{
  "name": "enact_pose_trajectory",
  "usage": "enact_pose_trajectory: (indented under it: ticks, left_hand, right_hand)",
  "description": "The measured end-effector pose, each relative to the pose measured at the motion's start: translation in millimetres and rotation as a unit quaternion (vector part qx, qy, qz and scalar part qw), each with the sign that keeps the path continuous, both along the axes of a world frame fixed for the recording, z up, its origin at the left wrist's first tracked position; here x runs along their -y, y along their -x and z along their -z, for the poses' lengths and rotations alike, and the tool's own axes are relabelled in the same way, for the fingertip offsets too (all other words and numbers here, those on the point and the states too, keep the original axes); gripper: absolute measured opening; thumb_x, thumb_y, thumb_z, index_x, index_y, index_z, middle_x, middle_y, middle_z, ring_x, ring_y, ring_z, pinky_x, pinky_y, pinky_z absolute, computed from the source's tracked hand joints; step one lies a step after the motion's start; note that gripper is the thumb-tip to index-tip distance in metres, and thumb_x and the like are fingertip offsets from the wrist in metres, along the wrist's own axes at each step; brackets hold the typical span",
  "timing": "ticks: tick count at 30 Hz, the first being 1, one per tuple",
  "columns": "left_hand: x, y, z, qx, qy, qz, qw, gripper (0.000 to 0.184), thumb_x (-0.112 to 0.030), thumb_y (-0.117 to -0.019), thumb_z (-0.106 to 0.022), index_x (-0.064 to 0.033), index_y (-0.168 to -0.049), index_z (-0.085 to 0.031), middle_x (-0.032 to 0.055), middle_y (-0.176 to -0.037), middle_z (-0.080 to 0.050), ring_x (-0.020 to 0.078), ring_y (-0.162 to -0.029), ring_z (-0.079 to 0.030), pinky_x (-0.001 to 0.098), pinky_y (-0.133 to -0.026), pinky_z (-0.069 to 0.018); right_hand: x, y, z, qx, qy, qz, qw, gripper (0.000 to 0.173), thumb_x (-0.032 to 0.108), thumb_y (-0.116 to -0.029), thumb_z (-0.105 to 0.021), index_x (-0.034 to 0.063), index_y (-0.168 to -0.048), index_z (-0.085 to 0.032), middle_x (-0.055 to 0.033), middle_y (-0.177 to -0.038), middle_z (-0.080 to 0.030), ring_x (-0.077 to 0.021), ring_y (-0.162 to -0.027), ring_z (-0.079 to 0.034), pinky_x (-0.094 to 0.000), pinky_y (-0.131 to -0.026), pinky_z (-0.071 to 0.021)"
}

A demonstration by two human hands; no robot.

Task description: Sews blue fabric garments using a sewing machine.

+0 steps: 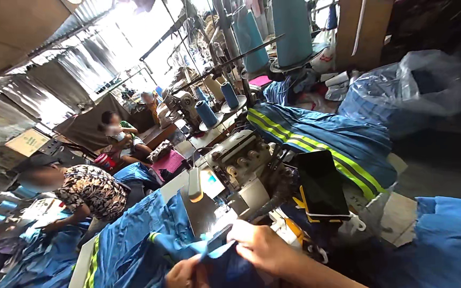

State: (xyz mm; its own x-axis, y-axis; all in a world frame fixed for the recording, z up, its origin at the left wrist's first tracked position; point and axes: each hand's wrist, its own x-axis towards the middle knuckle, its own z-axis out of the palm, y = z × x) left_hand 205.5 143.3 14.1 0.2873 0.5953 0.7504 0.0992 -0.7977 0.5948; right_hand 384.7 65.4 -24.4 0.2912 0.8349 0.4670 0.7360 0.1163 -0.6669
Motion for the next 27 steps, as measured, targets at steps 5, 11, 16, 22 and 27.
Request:
enact_pose_trajectory:
  ticks: [5, 11, 16, 22, 27]
  left_hand:
    - [7, -32, -1, 0.011, -0.038, 0.021, 0.999, 0.009, -0.012, -0.099, -0.062, -0.0096, -0.102, -0.07, 0.0014, -0.109, -0.06, 0.0065, -0.111, -0.055, 0.0229, -0.102, -0.0455]
    - [-110, -24, -137, -0.022, -0.292, -0.159, 0.943, 0.022, -0.008, -0.1032, -0.054, 0.0104, -0.11, -0.065, 0.0273, -0.111, -0.064, 0.0345, -0.113, -0.06, 0.045, -0.106, -0.0452]
    - [-178, -32, -131, -0.31, -0.113, -0.023, 0.944, 0.03, -0.013, -0.104, -0.057, 0.0022, -0.129, -0.064, 0.0201, -0.125, -0.068, 0.0336, -0.115, -0.067, 0.0552, -0.101, -0.0526]
    - [-55, -36, 16, -0.291, -0.048, -0.002, 0.956, 0.026, -0.018, -0.0974, -0.062, -0.0054, -0.115, -0.077, 0.012, -0.118, -0.075, 0.0322, -0.118, -0.068, 0.0546, -0.105, -0.0503]
    - [-52, -63, 36, -0.332, -0.134, -0.046, 0.933, 0.043, -0.031, -0.1038, -0.048, -0.0051, -0.129, -0.071, 0.0113, -0.136, -0.067, 0.0343, -0.134, -0.058, 0.0693, -0.114, -0.0332]
  right_hand:
    - [23, -15, 23, 0.015, 0.042, 0.063, 0.997, 0.044, 0.011, -0.0819, -0.073, 0.0135, -0.126, -0.069, -0.0126, -0.129, -0.066, -0.0356, -0.112, -0.067, -0.06, -0.087, -0.0562]
    - [12, 10, 17, -0.361, 0.02, -0.195, 0.912, 0.024, 0.004, -0.089, -0.071, -0.0001, -0.112, -0.069, -0.0087, -0.095, -0.071, -0.0131, -0.08, -0.068, -0.0324, -0.075, -0.0586]
    - [-13, 6, -9, -0.578, 0.016, -0.119, 0.807, 0.002, 0.005, -0.0969, -0.062, 0.0061, -0.099, -0.063, -0.0006, -0.069, -0.066, -0.0101, -0.054, -0.063, -0.0272, -0.053, -0.0557]
    - [-11, 4, 27, -0.587, -0.007, -0.072, 0.806, 0.01, 0.004, -0.0932, -0.064, 0.0048, -0.103, -0.068, 0.0, -0.075, -0.067, -0.0082, -0.062, -0.063, -0.0258, -0.059, -0.0544]
    - [-13, -5, 31, -0.549, 0.0, -0.073, 0.833, 0.01, 0.013, -0.0964, -0.064, 0.008, -0.105, -0.064, 0.0045, -0.085, -0.063, -0.0031, -0.072, -0.059, -0.021, -0.065, -0.0501]
